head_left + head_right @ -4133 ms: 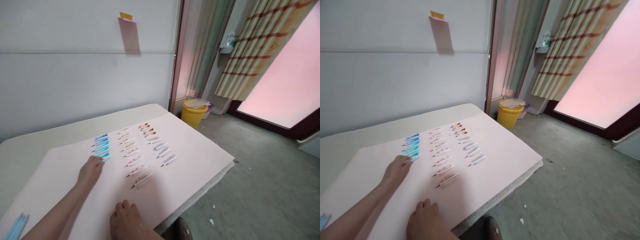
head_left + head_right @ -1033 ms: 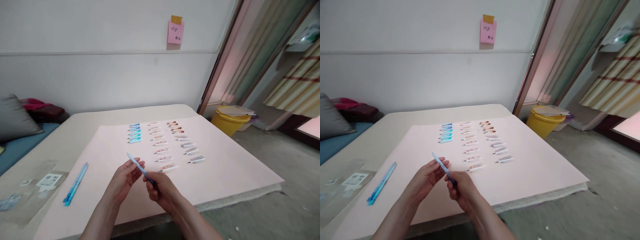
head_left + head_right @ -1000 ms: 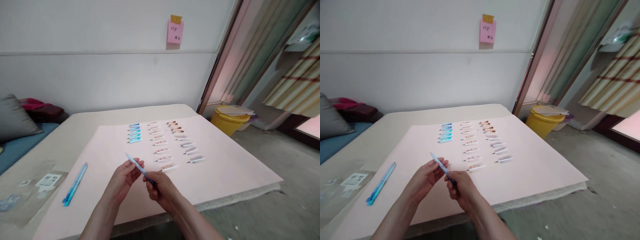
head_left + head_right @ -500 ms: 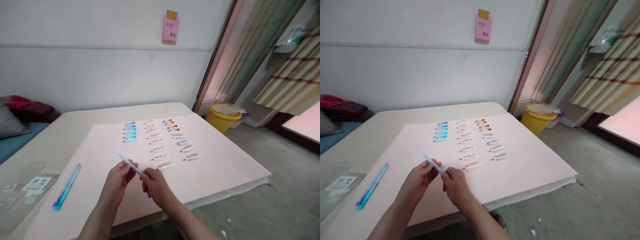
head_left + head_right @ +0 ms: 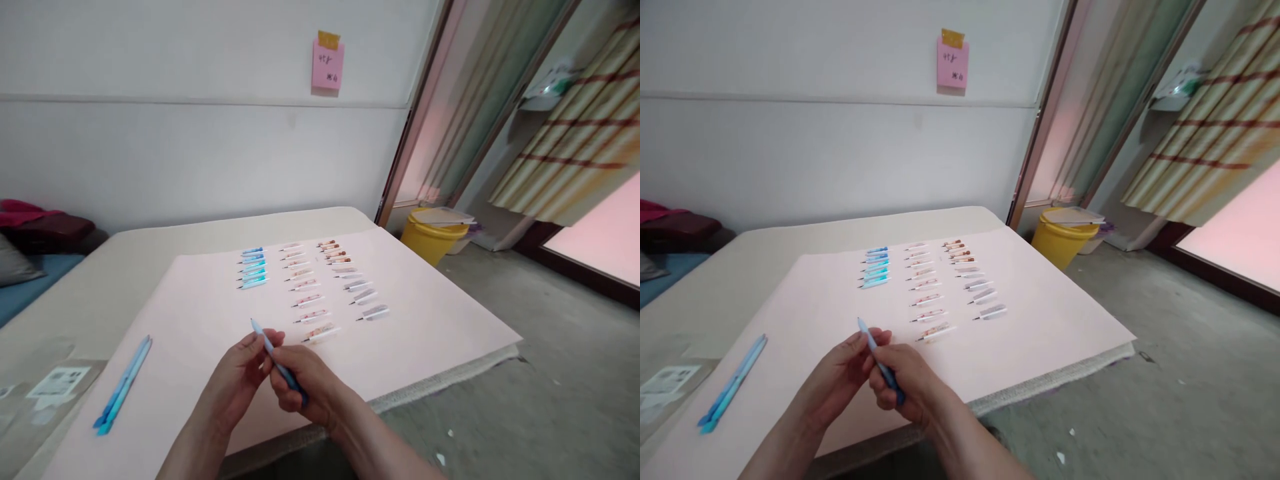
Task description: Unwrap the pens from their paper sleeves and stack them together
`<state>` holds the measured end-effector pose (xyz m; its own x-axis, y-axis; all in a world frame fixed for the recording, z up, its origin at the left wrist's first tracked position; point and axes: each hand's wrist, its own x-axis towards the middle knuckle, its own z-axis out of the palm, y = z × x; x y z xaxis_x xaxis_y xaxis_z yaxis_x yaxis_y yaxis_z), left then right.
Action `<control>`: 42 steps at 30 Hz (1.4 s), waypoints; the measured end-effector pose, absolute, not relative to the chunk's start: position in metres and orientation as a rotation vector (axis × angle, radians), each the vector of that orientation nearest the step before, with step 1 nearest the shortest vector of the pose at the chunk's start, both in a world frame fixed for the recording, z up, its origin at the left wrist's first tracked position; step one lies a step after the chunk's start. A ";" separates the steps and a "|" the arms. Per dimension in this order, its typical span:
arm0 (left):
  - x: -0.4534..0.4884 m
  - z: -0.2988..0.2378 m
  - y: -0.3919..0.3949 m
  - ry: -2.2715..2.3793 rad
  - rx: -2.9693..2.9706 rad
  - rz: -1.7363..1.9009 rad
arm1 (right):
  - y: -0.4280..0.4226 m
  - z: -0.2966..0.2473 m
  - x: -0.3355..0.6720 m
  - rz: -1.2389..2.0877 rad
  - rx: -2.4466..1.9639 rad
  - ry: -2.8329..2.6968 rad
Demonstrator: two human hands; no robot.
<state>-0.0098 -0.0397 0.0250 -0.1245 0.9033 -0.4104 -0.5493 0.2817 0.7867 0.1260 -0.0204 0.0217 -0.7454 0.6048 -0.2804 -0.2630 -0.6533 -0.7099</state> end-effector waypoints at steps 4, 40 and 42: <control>-0.010 0.022 -0.037 1.008 0.372 1.330 | -0.021 0.023 0.125 2.351 -0.724 -0.924; -0.006 0.024 -0.041 1.105 0.452 1.395 | -0.032 0.010 0.120 0.591 -1.403 -2.153; -0.008 0.025 -0.040 1.062 0.417 1.350 | -0.030 0.013 0.123 0.679 -1.380 -2.117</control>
